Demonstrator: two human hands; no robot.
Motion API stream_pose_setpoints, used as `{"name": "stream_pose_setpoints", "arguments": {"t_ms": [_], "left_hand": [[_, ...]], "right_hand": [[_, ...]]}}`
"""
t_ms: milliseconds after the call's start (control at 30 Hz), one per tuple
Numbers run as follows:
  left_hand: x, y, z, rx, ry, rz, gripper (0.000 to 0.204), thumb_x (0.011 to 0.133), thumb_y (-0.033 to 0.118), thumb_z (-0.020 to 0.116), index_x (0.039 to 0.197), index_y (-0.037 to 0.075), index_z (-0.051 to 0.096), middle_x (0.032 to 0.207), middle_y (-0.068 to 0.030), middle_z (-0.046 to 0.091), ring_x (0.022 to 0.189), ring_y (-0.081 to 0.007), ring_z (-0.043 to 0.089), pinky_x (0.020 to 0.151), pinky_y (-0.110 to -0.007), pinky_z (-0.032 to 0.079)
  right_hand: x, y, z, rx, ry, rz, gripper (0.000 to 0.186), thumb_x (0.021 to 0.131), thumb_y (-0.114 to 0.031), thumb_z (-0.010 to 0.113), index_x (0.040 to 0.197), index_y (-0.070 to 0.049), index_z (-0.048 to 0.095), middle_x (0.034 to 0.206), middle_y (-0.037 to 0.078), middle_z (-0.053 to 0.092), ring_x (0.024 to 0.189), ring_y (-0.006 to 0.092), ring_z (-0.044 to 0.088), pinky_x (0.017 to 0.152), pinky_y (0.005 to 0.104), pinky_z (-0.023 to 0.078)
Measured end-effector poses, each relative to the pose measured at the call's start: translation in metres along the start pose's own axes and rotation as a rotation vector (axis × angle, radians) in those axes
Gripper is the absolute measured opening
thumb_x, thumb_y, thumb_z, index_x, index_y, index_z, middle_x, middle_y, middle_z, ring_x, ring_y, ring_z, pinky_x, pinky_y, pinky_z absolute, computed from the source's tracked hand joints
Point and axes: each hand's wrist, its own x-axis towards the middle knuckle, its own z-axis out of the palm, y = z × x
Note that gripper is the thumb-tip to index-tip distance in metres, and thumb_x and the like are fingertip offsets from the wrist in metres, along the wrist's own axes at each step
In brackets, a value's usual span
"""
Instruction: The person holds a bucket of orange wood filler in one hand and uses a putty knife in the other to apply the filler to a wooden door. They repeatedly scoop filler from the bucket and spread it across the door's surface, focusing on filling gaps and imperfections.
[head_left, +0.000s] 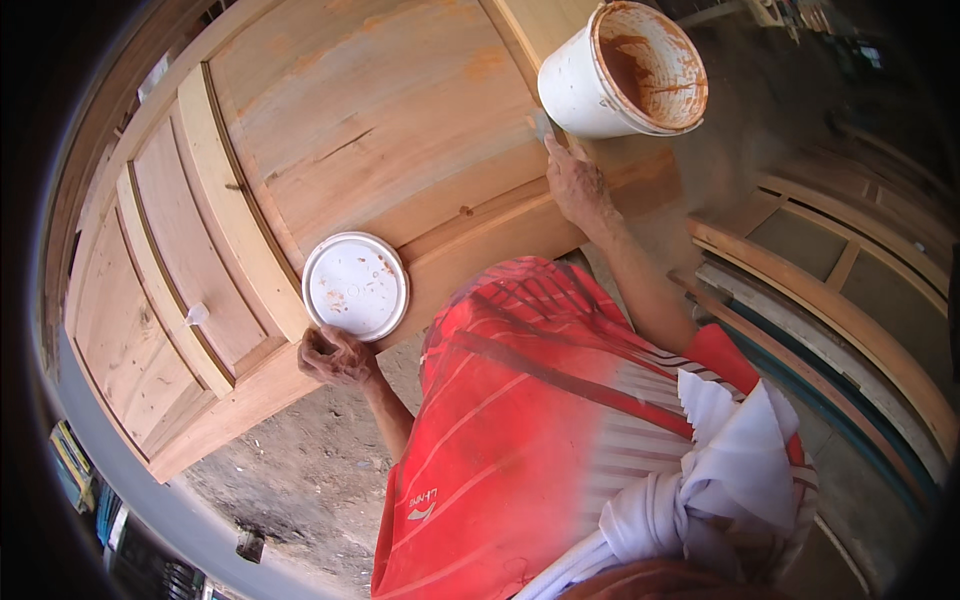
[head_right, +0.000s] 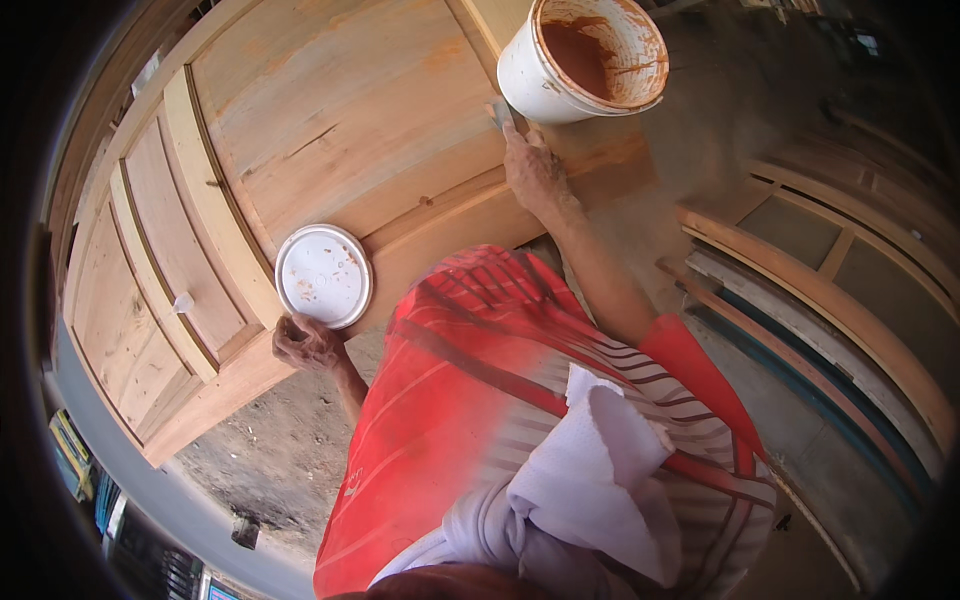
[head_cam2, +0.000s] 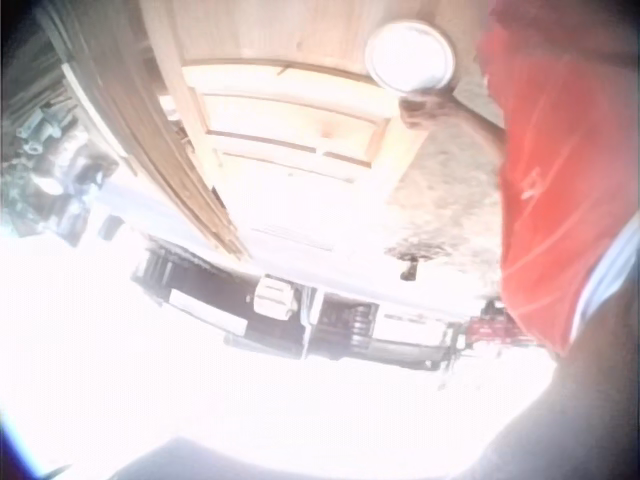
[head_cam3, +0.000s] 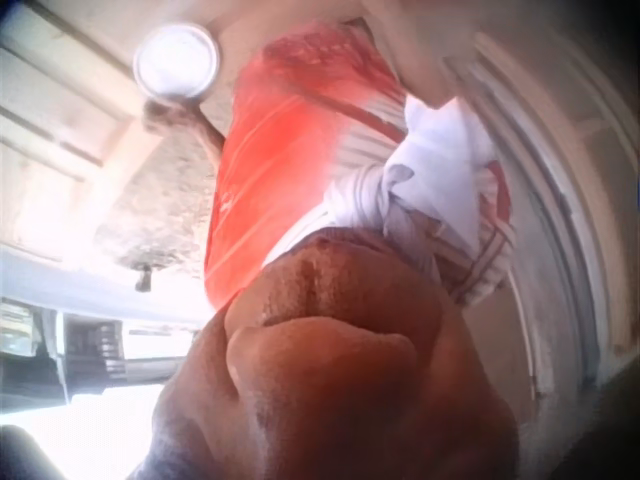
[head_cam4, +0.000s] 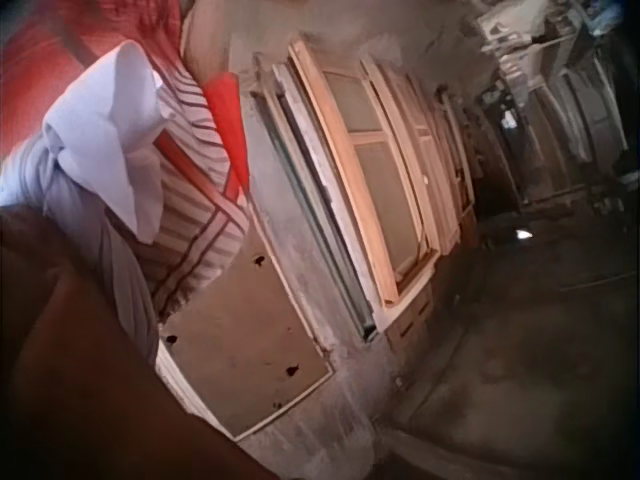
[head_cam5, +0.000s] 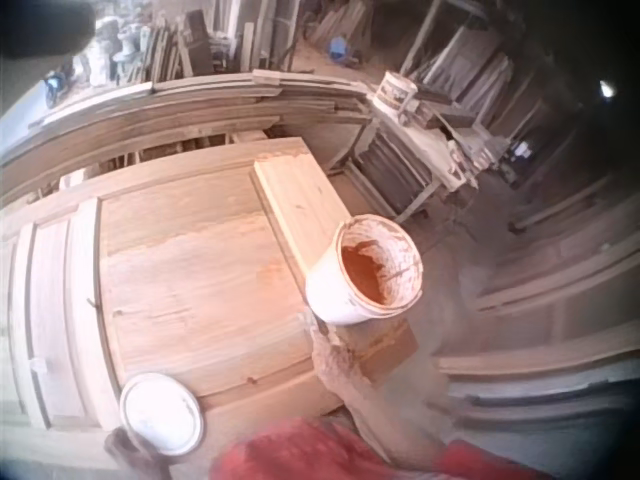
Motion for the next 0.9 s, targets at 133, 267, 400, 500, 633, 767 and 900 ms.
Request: {"name": "stream_pose_setpoints", "arguments": {"t_ms": [133, 267, 400, 500, 633, 767, 900], "left_hand": [[-0.003, 0.0, -0.007, 0.019, -0.018, 0.015, 0.028, 0.098, 0.023, 0.07, 0.113, 0.001, 0.064, 0.112, -0.0172, 0.061, 0.107, -0.0336, 0.059, 0.093, -0.048, 0.05], [-0.003, 0.001, -0.001, -0.143, -0.014, -0.096, 0.025, 0.099, 0.021, 0.068, 0.113, 0.0, 0.064, 0.111, -0.0174, 0.062, 0.107, -0.0334, 0.059, 0.093, -0.049, 0.05], [0.002, -0.005, -0.008, 0.013, -0.027, -0.028, 0.025, 0.103, 0.018, 0.062, 0.118, -0.002, 0.063, 0.113, -0.0173, 0.062, 0.108, -0.0326, 0.059, 0.093, -0.047, 0.05], [-0.002, -0.008, -0.008, -0.077, -0.017, -0.127, 0.025, 0.105, 0.018, 0.058, 0.12, -0.002, 0.062, 0.112, -0.0168, 0.062, 0.107, -0.032, 0.059, 0.095, -0.046, 0.049], [-0.003, -0.009, -0.008, -0.135, 0.056, -0.103, 0.029, 0.106, 0.02, 0.054, 0.122, -0.003, 0.061, 0.118, -0.0184, 0.064, 0.111, -0.0326, 0.061, 0.099, -0.045, 0.049], [0.005, -0.013, -0.019, -0.22, 0.012, -0.353, 0.035, 0.106, 0.021, 0.054, 0.125, -0.006, 0.062, 0.123, -0.0199, 0.065, 0.114, -0.0312, 0.061, 0.101, -0.041, 0.049], [0.003, -0.021, -0.019, -0.281, -0.039, -0.366, 0.037, 0.105, 0.022, 0.057, 0.127, -0.008, 0.061, 0.124, -0.0193, 0.065, 0.113, -0.0291, 0.062, 0.099, -0.039, 0.05]], "right_hand": [[0.008, -0.002, -0.004, -0.029, -0.071, -0.009, 0.042, 0.106, -0.018, 0.05, 0.145, -0.005, 0.056, 0.108, 0.029, 0.063, 0.1, 0.0472, 0.066, 0.087, 0.0558, 0.055], [-0.009, 0.004, -0.005, -0.027, -0.118, 0.008, 0.042, 0.105, -0.018, 0.049, 0.145, -0.004, 0.055, 0.108, 0.029, 0.064, 0.1, 0.0469, 0.066, 0.087, 0.0553, 0.056], [0.043, 0.001, 0.005, -0.065, -0.032, -0.108, 0.044, 0.106, -0.019, 0.05, 0.147, -0.005, 0.054, 0.107, 0.028, 0.064, 0.098, 0.0474, 0.067, 0.086, 0.0558, 0.056], [0.007, 0.004, -0.003, -0.035, -0.091, -0.04, 0.041, 0.105, -0.018, 0.05, 0.144, -0.004, 0.056, 0.104, 0.029, 0.064, 0.096, 0.0476, 0.067, 0.084, 0.0552, 0.056], [0.001, 0.009, 0.001, -0.003, -0.06, -0.059, 0.042, 0.105, -0.017, 0.051, 0.144, -0.005, 0.057, 0.106, 0.029, 0.064, 0.097, 0.0469, 0.067, 0.085, 0.0554, 0.056], [0.015, 0.005, 0.0, 0.037, -0.014, -0.09, 0.041, 0.105, -0.016, 0.051, 0.144, -0.006, 0.057, 0.105, 0.029, 0.064, 0.097, 0.0476, 0.067, 0.086, 0.0551, 0.056], [0.003, 0.002, -0.005, 0.089, -0.03, -0.058, 0.039, 0.103, -0.016, 0.053, 0.139, -0.003, 0.06, 0.108, 0.029, 0.065, 0.099, 0.0484, 0.066, 0.088, 0.0542, 0.055]]}}
